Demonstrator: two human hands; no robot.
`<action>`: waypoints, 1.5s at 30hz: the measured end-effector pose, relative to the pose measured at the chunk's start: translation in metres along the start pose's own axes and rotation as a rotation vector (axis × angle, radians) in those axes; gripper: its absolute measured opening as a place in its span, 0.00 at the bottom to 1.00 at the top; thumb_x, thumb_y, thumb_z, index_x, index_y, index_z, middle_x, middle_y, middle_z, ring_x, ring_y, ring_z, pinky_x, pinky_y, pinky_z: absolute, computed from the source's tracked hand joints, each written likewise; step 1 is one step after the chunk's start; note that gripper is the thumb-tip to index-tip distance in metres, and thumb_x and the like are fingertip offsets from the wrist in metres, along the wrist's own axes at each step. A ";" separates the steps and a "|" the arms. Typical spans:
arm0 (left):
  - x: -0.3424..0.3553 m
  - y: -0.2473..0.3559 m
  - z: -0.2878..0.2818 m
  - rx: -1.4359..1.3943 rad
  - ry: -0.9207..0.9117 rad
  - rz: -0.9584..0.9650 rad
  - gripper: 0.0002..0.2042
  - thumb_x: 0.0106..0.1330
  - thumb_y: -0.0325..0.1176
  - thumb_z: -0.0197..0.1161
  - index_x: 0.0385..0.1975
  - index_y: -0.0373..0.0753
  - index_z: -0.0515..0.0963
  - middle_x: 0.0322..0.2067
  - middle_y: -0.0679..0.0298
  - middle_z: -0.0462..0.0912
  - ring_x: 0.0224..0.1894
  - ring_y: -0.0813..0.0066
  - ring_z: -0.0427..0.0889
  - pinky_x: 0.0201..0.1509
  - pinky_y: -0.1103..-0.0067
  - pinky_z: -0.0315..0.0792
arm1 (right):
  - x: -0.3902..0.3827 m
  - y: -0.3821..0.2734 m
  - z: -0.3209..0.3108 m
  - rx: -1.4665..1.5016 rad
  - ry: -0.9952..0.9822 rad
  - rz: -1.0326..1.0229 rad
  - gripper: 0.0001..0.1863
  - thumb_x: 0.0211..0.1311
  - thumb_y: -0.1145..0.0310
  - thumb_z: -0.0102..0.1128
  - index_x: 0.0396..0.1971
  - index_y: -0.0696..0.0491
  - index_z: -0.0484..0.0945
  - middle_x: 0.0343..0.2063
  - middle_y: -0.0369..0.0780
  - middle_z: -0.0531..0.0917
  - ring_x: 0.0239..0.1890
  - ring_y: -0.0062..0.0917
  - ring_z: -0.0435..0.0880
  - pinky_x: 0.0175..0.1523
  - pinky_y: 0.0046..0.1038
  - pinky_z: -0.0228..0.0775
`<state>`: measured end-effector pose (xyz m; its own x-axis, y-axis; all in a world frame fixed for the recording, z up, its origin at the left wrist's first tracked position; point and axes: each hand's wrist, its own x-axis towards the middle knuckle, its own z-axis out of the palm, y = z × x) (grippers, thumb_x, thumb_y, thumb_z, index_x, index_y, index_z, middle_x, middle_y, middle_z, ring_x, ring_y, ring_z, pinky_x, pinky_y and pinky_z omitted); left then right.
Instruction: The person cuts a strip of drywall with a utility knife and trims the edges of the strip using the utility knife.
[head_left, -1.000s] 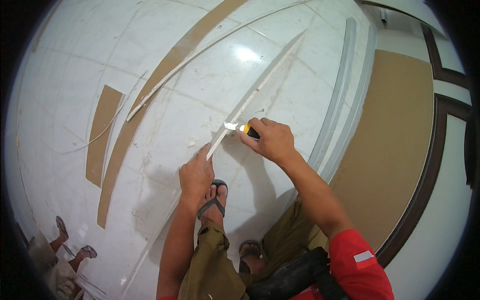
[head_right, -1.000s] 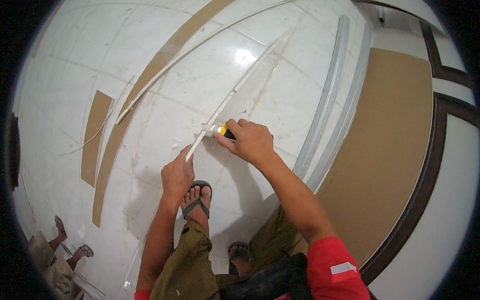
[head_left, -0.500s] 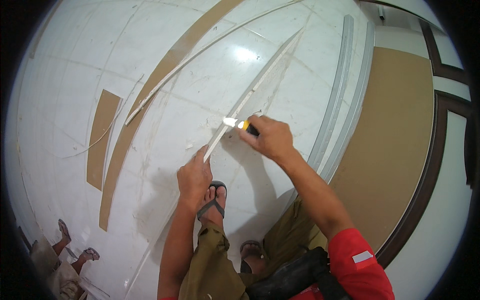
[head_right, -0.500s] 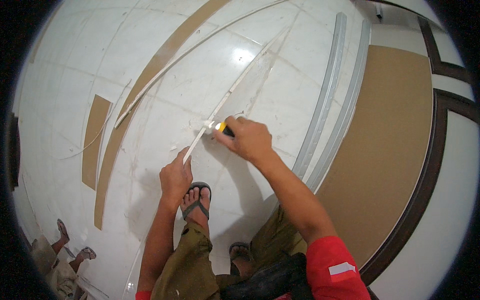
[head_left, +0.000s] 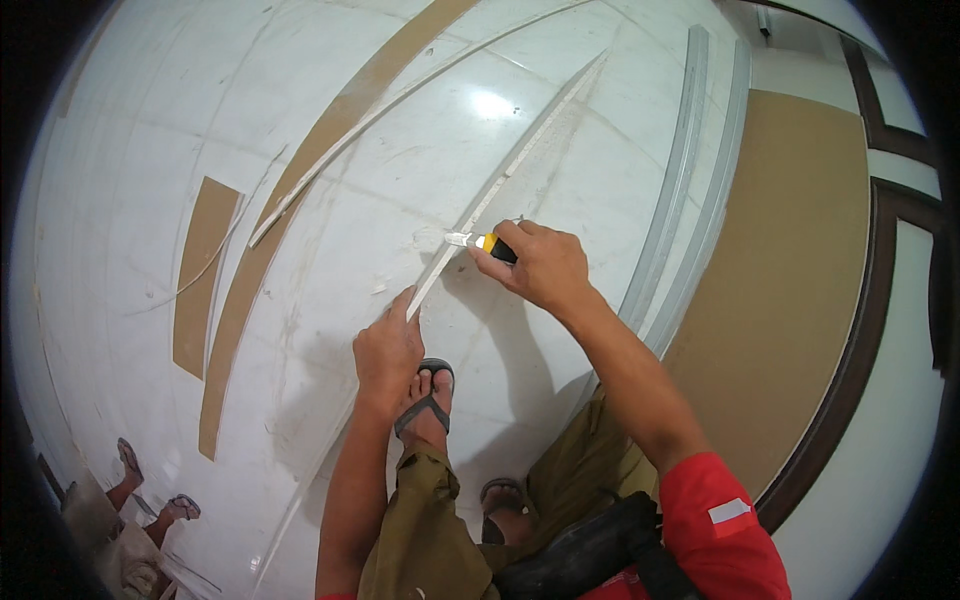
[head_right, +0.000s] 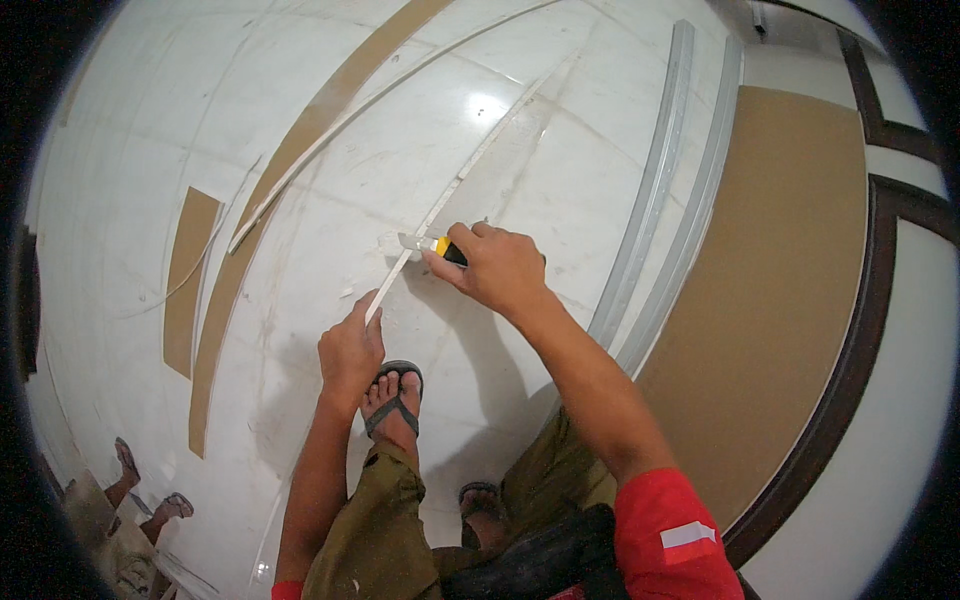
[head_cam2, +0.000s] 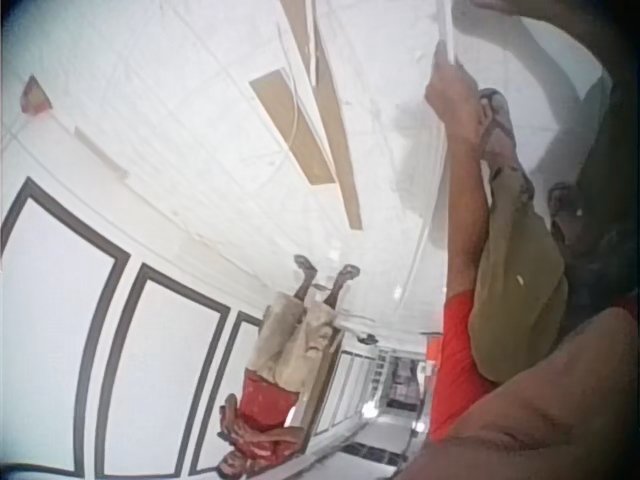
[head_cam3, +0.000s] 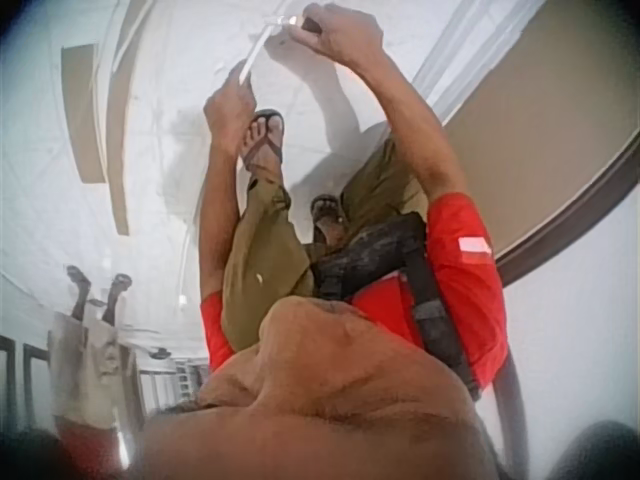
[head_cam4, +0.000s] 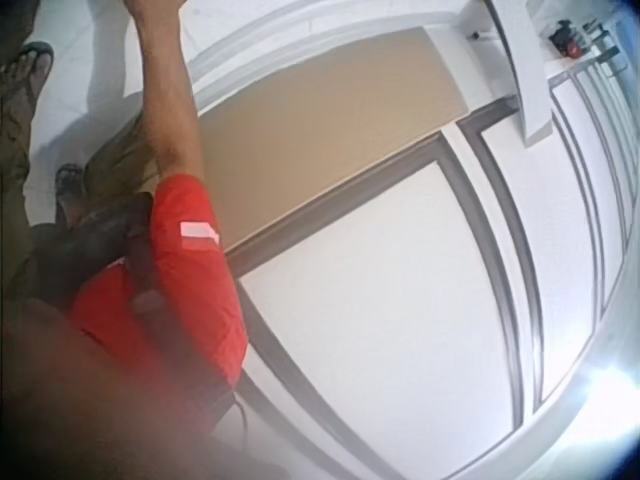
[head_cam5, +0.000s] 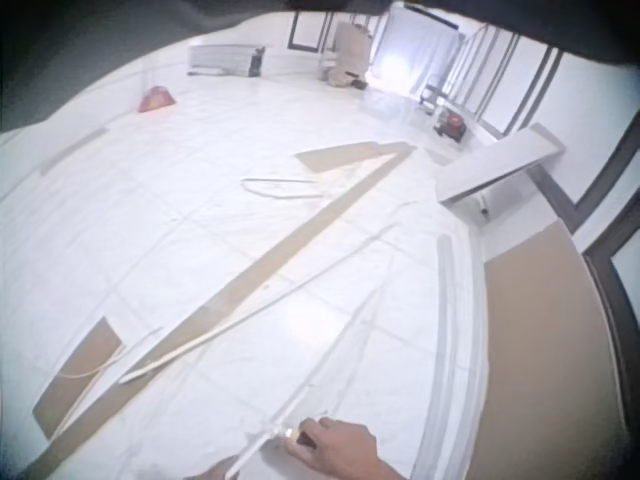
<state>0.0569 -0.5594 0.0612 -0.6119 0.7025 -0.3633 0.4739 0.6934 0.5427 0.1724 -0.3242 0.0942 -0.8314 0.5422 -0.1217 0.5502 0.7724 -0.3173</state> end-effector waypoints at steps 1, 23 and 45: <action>-0.001 -0.002 0.002 0.000 0.000 0.002 0.18 0.76 0.37 0.61 0.64 0.50 0.80 0.27 0.46 0.87 0.30 0.41 0.87 0.37 0.54 0.80 | 0.000 0.008 -0.001 -0.004 0.039 -0.004 0.23 0.65 0.41 0.69 0.31 0.49 0.84 0.23 0.39 0.85 0.21 0.36 0.85 0.25 0.37 0.76; 0.002 0.009 -0.004 0.021 -0.025 0.022 0.17 0.73 0.31 0.63 0.60 0.44 0.80 0.42 0.53 0.90 0.37 0.48 0.90 0.38 0.59 0.83 | 0.017 0.026 -0.016 0.041 -0.028 0.055 0.27 0.68 0.37 0.64 0.33 0.50 0.84 0.24 0.42 0.86 0.25 0.41 0.88 0.29 0.40 0.80; 0.000 0.003 0.006 0.020 0.098 0.085 0.17 0.75 0.34 0.63 0.61 0.45 0.82 0.23 0.48 0.85 0.26 0.44 0.87 0.32 0.58 0.79 | 0.021 0.028 -0.022 0.052 -0.098 0.086 0.28 0.69 0.35 0.62 0.35 0.49 0.85 0.26 0.43 0.87 0.28 0.43 0.89 0.33 0.43 0.80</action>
<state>0.0627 -0.5563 0.0584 -0.6271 0.7409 -0.2404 0.5390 0.6355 0.5527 0.1719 -0.2841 0.1034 -0.7863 0.5688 -0.2411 0.6171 0.7049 -0.3496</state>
